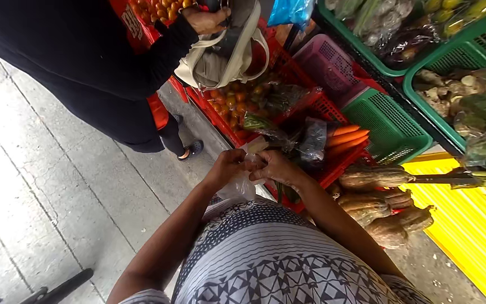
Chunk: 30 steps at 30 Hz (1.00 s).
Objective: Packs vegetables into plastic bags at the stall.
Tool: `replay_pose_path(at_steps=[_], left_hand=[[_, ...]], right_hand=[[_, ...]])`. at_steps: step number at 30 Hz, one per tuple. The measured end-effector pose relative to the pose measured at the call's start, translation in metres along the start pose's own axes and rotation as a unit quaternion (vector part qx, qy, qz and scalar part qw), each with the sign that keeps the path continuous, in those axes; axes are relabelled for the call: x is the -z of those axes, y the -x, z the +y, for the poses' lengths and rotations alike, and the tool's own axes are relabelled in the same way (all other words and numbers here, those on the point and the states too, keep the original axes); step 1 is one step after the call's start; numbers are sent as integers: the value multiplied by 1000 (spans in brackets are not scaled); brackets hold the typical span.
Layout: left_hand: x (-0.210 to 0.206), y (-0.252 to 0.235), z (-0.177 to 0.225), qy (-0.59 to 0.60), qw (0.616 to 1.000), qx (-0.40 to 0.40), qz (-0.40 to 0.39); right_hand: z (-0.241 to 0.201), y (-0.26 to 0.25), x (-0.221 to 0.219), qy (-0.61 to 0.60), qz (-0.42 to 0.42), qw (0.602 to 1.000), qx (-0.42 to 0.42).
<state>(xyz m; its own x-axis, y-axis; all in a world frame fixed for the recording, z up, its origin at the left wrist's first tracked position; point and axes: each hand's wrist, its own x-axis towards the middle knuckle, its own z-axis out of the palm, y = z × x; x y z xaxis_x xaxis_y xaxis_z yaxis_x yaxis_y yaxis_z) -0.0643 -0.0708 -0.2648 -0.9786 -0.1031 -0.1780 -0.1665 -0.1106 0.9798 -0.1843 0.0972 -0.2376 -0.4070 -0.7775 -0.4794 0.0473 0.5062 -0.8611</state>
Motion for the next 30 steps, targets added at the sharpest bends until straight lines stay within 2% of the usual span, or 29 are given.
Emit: replay_pose_path(at_steps=[2, 4, 6, 8, 10, 13, 16, 18, 20, 22, 23, 24, 27, 30], left_hand=[[5, -1, 3, -94, 995, -15, 33], [7, -3, 8, -253, 962, -59, 82], [11, -5, 8, -380, 914, -89, 109], [17, -9, -1, -462, 872, -99, 125], [23, -11, -8, -491, 858, -79, 132], [29, -10, -13, -461, 874, -80, 132], [26, -6, -13, -448, 883, -129, 62], [28, -7, -14, -467, 868, -171, 5], [33, -8, -14, -490, 850, -193, -15], [43, -8, -11, -505, 850, -151, -1], [50, -8, -9, -506, 855, -114, 17], [58, -7, -7, -504, 859, -84, 38], [72, -6, -2, -494, 864, -34, 89], [73, -14, 5, -459, 881, -14, 115]], right_hand=[[3, 2, 1, -13, -16, 1000, -6], [9, 4, 5, -43, -3, 999, -11], [13, 5, 12, -65, 41, 997, -14], [13, 5, 19, 4, 133, 991, -9], [13, 3, 28, 96, 244, 965, -13], [13, -1, 42, 143, 330, 933, -37], [14, -10, 54, 121, 308, 938, -99], [19, -16, 68, 64, 227, 961, -144], [30, -19, 84, -51, 117, 985, -119], [39, -23, 97, -111, 30, 992, -54], [40, -27, 99, -89, 44, 995, -34], [36, -33, 99, -20, 91, 995, -33], [26, -68, 93, 170, 200, 959, -103], [36, -100, 82, 319, 195, 913, -164]])
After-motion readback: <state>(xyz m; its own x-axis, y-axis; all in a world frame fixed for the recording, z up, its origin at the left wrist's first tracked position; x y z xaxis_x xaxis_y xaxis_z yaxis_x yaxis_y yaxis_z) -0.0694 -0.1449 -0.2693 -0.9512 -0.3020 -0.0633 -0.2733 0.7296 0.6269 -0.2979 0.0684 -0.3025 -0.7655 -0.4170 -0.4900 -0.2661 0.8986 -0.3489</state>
